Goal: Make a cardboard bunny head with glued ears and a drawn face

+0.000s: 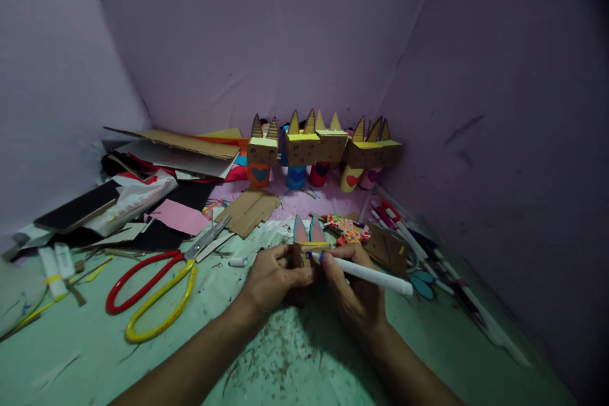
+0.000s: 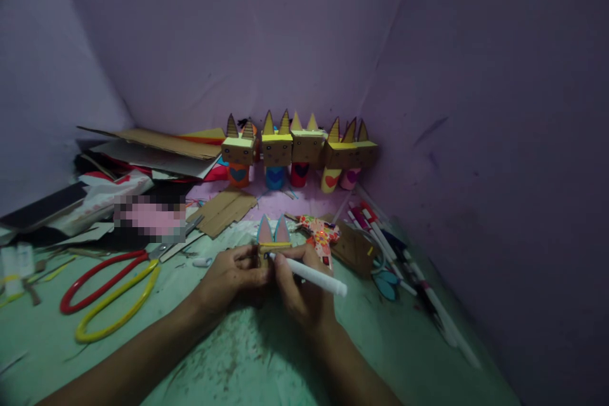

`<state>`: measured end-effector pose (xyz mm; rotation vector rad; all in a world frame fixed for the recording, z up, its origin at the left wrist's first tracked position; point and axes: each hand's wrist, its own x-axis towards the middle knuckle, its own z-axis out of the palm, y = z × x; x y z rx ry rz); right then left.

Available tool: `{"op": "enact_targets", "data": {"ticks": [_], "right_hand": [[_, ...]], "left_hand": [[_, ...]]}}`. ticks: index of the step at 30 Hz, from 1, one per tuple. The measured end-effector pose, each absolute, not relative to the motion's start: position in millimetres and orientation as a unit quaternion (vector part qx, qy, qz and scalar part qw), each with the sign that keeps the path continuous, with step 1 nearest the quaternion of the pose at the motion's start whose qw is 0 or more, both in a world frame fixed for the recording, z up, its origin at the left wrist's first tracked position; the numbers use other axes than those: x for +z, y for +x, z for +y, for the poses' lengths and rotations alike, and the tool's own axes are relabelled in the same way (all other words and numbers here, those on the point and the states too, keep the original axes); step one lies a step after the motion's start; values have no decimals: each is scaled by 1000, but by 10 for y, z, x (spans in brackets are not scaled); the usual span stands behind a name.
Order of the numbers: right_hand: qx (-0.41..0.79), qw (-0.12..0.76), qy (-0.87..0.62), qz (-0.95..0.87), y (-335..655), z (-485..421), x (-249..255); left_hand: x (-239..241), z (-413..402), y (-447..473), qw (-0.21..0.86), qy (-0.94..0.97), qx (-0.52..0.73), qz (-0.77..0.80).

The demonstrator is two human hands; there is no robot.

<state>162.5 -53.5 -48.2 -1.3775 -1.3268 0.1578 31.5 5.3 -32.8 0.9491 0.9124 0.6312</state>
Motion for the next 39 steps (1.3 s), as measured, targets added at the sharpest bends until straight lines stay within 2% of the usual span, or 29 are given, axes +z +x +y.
{"op": "enact_targets", "data": {"ticks": [39], "right_hand": [[73, 580, -599, -548, 1641, -543, -533]], "left_hand": [[-297, 30, 303, 752, 435, 289, 402]]}}
